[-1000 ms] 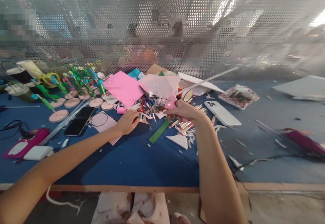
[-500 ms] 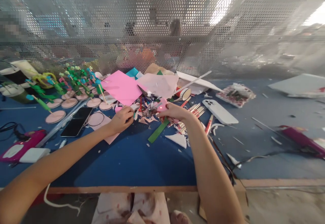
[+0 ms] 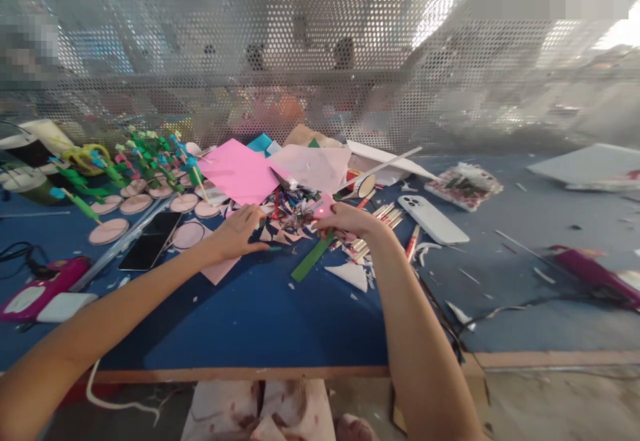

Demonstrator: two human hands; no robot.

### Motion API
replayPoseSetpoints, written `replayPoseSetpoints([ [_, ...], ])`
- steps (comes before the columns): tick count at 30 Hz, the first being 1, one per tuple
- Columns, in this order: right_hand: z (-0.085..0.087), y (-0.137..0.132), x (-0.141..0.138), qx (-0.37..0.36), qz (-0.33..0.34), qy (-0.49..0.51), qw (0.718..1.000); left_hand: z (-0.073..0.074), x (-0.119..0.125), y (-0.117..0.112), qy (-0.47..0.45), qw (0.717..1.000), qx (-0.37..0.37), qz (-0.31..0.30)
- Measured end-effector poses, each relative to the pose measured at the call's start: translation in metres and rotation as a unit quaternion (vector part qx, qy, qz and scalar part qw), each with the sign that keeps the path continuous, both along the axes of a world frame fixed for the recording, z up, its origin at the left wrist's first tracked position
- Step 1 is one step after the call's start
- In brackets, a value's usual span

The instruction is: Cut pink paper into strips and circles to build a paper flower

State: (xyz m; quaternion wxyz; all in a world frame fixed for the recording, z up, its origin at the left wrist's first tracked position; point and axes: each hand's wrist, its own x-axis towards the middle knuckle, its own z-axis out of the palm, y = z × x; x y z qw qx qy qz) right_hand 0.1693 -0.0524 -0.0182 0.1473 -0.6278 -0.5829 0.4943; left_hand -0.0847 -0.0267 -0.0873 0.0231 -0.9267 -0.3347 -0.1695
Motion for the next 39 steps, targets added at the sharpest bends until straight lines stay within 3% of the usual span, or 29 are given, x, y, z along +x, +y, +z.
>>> replayPoseSetpoints([
  [4, -0.001, 0.001, 0.001, 0.002, 0.003, 0.001, 1.000, -0.014, 0.003, 0.009, 0.048, 0.998, -0.007, -0.034],
  [9, -0.002, 0.001, 0.001, -0.002, 0.007, 0.016, 1.000, -0.023, 0.004, 0.014, 0.038, 0.998, -0.014, -0.052],
  [15, -0.002, 0.001, 0.001, 0.005, 0.008, 0.013, 1.000, -0.009, -0.002, 0.010, 0.031, 0.999, -0.041, 0.003],
  [19, -0.001, 0.000, -0.003, 0.008, 0.001, 0.019, 1.000, 0.007, -0.006, 0.012, 0.017, 0.998, -0.062, -0.008],
  [24, -0.007, 0.003, -0.010, -0.001, 0.006, 0.026, 1.000, 0.021, -0.006, 0.013, -0.077, 0.992, -0.090, 0.032],
  [32, -0.021, 0.010, -0.013, 0.009, -0.034, -0.001, 0.999, 0.018, 0.003, 0.003, -0.113, 0.971, -0.166, 0.130],
  [36, -0.026, 0.014, -0.010, 0.009, -0.050, -0.003, 0.999, 0.013, 0.002, 0.006, -0.124, 0.973, -0.163, 0.105],
  [39, -0.025, 0.014, -0.011, 0.002, -0.055, 0.004, 0.998, 0.009, -0.002, 0.011, -0.100, 0.986, -0.110, 0.071],
])
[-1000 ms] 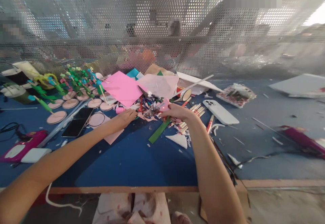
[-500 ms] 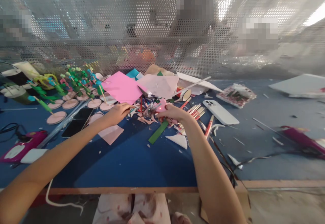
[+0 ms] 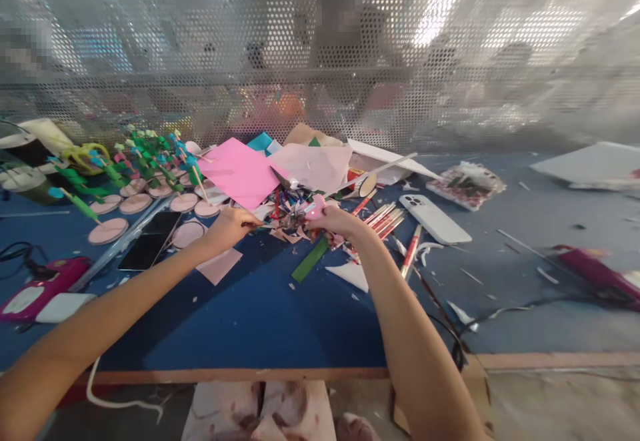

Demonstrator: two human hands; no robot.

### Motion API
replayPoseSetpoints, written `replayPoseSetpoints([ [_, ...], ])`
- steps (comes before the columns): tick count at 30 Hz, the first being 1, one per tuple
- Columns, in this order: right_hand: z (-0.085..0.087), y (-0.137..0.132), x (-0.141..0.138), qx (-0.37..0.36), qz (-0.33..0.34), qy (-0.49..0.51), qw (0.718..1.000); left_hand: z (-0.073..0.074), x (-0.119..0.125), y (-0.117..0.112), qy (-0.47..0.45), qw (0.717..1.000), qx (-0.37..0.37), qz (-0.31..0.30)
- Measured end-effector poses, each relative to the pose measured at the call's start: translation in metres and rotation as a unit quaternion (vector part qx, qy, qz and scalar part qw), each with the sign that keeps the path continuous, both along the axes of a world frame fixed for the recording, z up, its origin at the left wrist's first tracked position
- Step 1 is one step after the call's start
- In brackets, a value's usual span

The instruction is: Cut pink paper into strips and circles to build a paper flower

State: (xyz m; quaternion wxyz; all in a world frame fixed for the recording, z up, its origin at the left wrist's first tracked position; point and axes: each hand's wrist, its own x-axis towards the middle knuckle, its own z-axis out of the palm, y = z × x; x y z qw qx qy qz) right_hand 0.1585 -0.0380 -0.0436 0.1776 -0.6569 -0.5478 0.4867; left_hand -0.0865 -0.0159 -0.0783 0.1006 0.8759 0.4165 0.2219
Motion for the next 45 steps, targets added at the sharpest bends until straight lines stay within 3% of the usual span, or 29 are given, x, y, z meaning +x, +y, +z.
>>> replayPoseSetpoints([
  [8, 0.006, -0.005, -0.004, -0.009, -0.006, 0.002, 1.000, -0.011, -0.003, -0.001, 0.116, 0.967, 0.206, -0.092],
  [17, 0.009, -0.006, -0.003, -0.007, 0.008, -0.006, 1.000, -0.023, 0.002, 0.003, 0.080, 0.949, 0.278, -0.122],
  [22, 0.013, -0.008, -0.004, -0.005, 0.013, -0.015, 1.000, -0.029, 0.003, 0.009, 0.035, 0.956, 0.260, -0.133],
  [30, 0.010, -0.005, 0.002, 0.018, 0.005, -0.027, 0.999, -0.035, 0.011, 0.019, 0.012, 0.974, 0.166, -0.156],
  [38, 0.023, -0.012, 0.007, 0.028, 0.017, -0.012, 0.999, -0.032, 0.010, 0.018, 0.058, 0.970, 0.180, -0.156],
  [45, 0.018, -0.008, 0.017, 0.033, 0.015, 0.024, 0.999, -0.046, 0.012, 0.028, 0.012, 0.976, 0.159, -0.151],
])
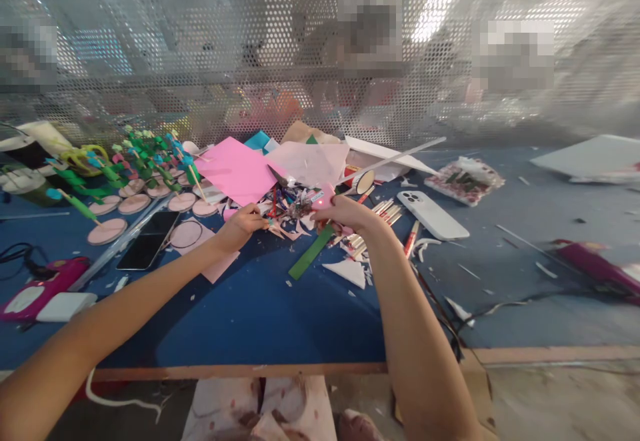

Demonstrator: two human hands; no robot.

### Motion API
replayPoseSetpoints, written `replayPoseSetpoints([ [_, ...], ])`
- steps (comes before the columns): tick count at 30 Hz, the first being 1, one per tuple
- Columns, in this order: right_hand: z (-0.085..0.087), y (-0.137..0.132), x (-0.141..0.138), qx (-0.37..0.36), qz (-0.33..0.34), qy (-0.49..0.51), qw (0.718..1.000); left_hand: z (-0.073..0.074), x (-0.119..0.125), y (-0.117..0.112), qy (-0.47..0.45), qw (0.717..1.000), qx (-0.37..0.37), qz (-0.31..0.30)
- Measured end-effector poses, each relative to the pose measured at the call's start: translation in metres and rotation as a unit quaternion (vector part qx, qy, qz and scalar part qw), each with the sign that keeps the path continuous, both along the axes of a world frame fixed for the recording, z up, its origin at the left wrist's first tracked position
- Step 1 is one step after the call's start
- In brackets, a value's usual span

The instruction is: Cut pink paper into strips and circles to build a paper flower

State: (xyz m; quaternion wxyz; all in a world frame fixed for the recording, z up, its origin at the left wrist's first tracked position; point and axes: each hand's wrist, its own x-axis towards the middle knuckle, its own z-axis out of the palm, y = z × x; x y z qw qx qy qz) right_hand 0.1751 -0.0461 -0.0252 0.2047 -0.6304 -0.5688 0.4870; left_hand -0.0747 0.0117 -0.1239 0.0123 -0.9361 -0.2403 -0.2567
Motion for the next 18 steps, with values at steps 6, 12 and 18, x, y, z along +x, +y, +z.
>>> replayPoseSetpoints([
  [6, -0.002, 0.000, -0.001, 0.005, 0.026, 0.009, 1.000, 0.019, -0.016, 0.001, -0.035, 0.999, 0.019, -0.022],
  [12, -0.004, 0.000, -0.007, -0.023, 0.018, 0.028, 0.999, 0.032, -0.026, 0.000, -0.080, 0.995, 0.033, -0.059],
  [18, -0.018, 0.009, -0.005, -0.039, 0.012, -0.008, 0.999, 0.015, -0.014, 0.001, -0.113, 0.991, 0.058, -0.038],
])
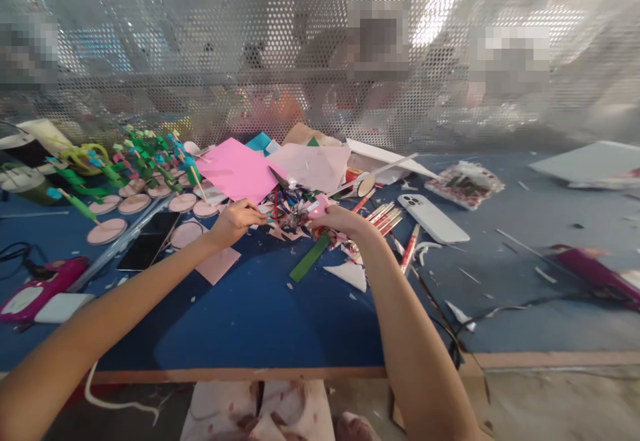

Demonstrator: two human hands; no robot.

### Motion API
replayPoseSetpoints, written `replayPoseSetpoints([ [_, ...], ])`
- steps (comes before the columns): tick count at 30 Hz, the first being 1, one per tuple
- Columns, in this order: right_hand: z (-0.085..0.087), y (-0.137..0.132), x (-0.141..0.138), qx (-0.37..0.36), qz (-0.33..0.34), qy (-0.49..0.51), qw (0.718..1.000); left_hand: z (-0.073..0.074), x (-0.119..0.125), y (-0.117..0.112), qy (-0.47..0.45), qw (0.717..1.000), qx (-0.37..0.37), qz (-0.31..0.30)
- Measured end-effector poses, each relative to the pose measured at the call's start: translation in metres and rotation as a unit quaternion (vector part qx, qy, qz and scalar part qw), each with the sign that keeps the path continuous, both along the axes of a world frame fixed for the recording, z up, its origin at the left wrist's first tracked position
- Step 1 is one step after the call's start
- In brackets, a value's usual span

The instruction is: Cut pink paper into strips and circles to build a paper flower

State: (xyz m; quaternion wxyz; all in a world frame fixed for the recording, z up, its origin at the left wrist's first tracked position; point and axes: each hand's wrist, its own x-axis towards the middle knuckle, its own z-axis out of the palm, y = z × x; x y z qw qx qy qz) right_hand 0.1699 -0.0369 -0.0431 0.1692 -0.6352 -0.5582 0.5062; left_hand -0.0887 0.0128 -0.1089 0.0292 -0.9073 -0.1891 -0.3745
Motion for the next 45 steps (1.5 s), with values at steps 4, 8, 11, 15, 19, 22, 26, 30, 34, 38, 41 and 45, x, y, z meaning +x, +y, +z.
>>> replayPoseSetpoints([
  [4, -0.004, 0.002, 0.002, 0.002, 0.002, 0.009, 1.000, 0.001, 0.005, -0.004, 0.041, 0.999, -0.007, 0.013],
  [8, -0.002, 0.000, 0.002, 0.001, 0.007, 0.013, 1.000, 0.002, 0.009, -0.009, 0.070, 0.997, 0.003, 0.016],
  [11, -0.002, 0.000, 0.002, 0.004, 0.001, 0.009, 1.000, 0.002, 0.010, -0.012, 0.077, 0.996, 0.033, 0.016],
  [15, -0.004, 0.002, 0.003, 0.011, -0.003, -0.005, 1.000, 0.003, 0.009, -0.014, 0.071, 0.995, 0.065, 0.035],
  [19, -0.001, 0.000, 0.003, 0.000, 0.004, 0.006, 1.000, 0.004, 0.008, -0.014, 0.065, 0.994, 0.080, 0.039],
  [22, 0.004, -0.003, 0.001, -0.009, 0.007, 0.012, 1.000, 0.006, 0.007, -0.015, 0.045, 0.996, 0.062, 0.040],
  [26, 0.012, -0.008, 0.000, -0.006, 0.001, 0.004, 1.000, 0.007, 0.008, -0.016, -0.019, 0.998, 0.008, 0.054],
  [30, 0.015, -0.009, 0.006, 0.010, 0.011, 0.027, 1.000, 0.006, 0.009, -0.015, -0.105, 0.990, 0.010, 0.093],
  [34, 0.015, -0.008, 0.013, 0.013, 0.019, 0.039, 0.999, 0.004, 0.008, -0.012, -0.138, 0.985, 0.039, 0.094],
  [38, 0.017, -0.010, 0.020, 0.014, 0.047, 0.069, 0.996, 0.005, 0.006, -0.013, -0.145, 0.982, 0.030, 0.118],
  [41, 0.019, -0.014, 0.024, 0.013, 0.067, 0.094, 0.993, 0.006, 0.006, -0.015, -0.158, 0.978, 0.009, 0.136],
  [45, 0.017, -0.015, 0.026, 0.026, 0.107, 0.159, 0.981, 0.007, 0.007, -0.018, -0.145, 0.977, -0.016, 0.154],
])
